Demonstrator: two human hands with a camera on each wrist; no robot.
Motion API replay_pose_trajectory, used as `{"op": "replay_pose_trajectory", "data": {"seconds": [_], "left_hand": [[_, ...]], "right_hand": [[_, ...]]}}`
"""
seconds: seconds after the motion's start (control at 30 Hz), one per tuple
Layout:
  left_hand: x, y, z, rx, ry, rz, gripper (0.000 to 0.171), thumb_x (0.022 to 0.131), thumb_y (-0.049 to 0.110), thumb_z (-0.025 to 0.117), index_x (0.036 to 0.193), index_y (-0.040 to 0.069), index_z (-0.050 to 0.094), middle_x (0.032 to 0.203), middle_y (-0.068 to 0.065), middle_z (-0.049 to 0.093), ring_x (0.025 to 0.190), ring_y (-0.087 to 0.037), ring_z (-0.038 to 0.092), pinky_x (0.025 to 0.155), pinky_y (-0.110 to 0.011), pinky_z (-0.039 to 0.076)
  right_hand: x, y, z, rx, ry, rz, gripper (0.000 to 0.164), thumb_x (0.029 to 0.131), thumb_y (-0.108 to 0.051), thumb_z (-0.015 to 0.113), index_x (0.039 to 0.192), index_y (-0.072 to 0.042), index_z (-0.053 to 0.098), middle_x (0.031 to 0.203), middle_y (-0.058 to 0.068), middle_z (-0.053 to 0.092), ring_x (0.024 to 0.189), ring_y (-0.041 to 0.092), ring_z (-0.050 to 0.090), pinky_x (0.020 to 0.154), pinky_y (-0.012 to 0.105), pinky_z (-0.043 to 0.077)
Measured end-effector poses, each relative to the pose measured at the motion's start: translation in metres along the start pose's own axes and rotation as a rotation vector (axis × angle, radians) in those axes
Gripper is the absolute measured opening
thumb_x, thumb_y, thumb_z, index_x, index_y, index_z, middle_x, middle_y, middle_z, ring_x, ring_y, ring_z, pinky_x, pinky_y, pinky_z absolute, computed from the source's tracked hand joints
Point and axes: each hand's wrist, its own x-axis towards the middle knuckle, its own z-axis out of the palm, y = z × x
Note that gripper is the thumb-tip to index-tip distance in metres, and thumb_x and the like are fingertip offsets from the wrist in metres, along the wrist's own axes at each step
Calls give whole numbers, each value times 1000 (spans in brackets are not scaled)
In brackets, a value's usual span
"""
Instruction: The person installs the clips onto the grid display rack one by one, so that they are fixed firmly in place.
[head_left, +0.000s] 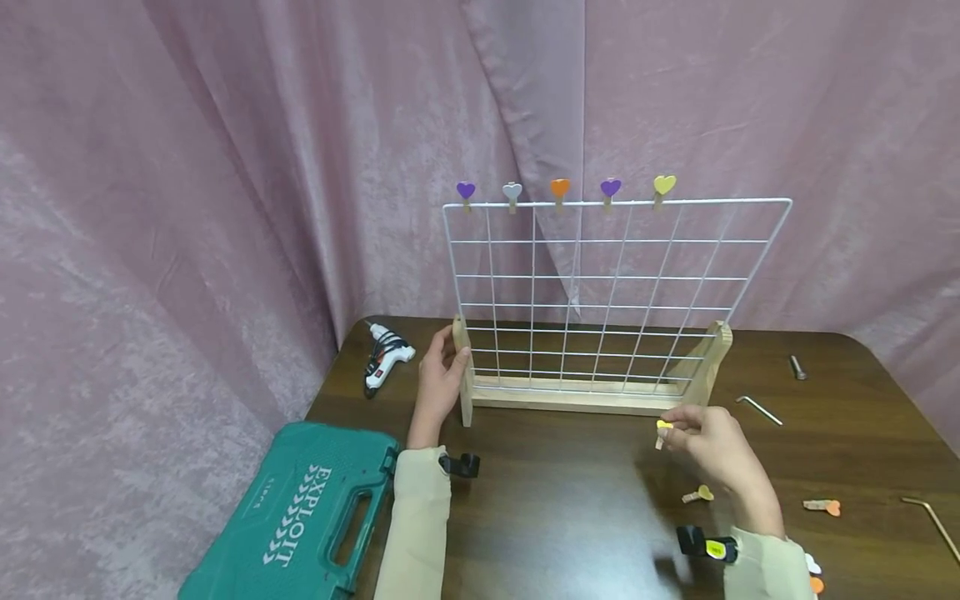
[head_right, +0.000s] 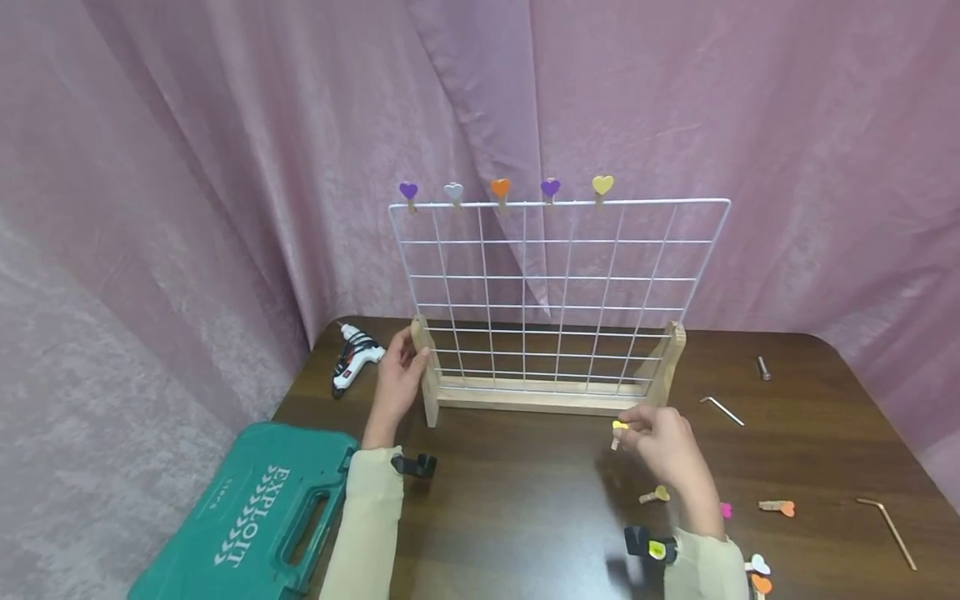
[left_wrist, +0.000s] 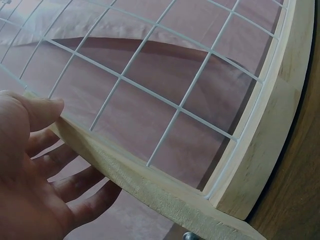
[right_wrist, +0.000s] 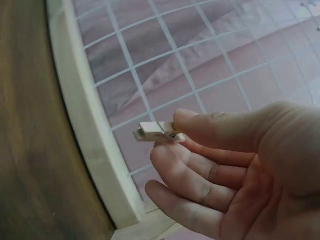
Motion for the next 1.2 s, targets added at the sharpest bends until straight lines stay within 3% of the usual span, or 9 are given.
{"op": "replay_pose_trajectory", "data": {"seconds": [0.1, 0.2, 0.33, 0.57, 0.7, 0.87, 1.07, 1.2], "left_hand": [[-3, 13, -1, 2, -7, -5, 41, 92, 3, 53, 131, -5, 42, 122, -24, 52, 109, -33, 54, 91, -40, 47], [-2, 13, -2, -3, -9, 3, 41, 92, 4, 54, 131, -4, 43, 122, -23, 52, 109, -32, 55, 90, -40, 47], [0, 15, -2, -10, -3, 11, 41, 92, 4, 54, 131, -4, 43, 122, -24, 52, 110, -34, 54, 91, -41, 47], [-3, 16, -4, -6, 2, -2, 41, 92, 5, 54, 131, -4, 43, 123, -25, 51, 109, -35, 53, 90, -43, 47], [-4, 16, -2, -7, -9, 5, 41, 92, 5, 54, 131, -5, 43, 124, -26, 50, 110, -36, 53, 91, -43, 46], [-5, 16, -2, -9, -5, 0, 41, 92, 4, 54, 131, -4, 43, 124, -25, 51, 110, -35, 53, 91, -43, 46], [-5, 16, -2, -4, -13, -18, 41, 93, 5, 53, 132, -2, 43, 124, -23, 51, 109, -34, 54, 89, -42, 47], [-5, 17, -1, 4, -11, -12, 41, 93, 5, 53, 132, -3, 43, 124, -24, 51, 109, -34, 54, 89, -42, 47]], "right_hand": [[-2, -5, -2, 25, 9, -32, 22, 83, -10, 68, 98, 5, 66, 82, 10, 69, 73, 15, 64, 61, 25, 49], [-2, -9, -7, 36, 23, -108, 20, 83, -8, 68, 98, 5, 65, 83, 10, 69, 73, 9, 62, 60, 24, 49], [-3, -20, -16, -13, 38, -218, 13, 84, -4, 66, 96, 0, 65, 83, 5, 66, 70, 4, 56, 57, 21, 46], [-5, -44, -37, -126, 14, -310, 7, 87, -7, 62, 93, -10, 63, 76, -2, 60, 68, 7, 53, 58, 20, 42], [-5, -55, -53, -206, 75, -376, 11, 85, -5, 65, 92, -13, 63, 85, -3, 62, 76, 4, 54, 64, 16, 43], [2, -70, -75, -277, 135, -468, 16, 83, -1, 65, 92, -14, 62, 83, -4, 60, 73, 3, 54, 61, 15, 42], [14, -90, -99, -322, 224, -517, 20, 81, 1, 67, 93, -14, 64, 88, -8, 58, 76, 0, 53, 64, 12, 40], [25, -101, -113, -340, 305, -616, 25, 76, 7, 70, 93, -11, 66, 91, -5, 59, 78, -6, 50, 68, 11, 39]]}}
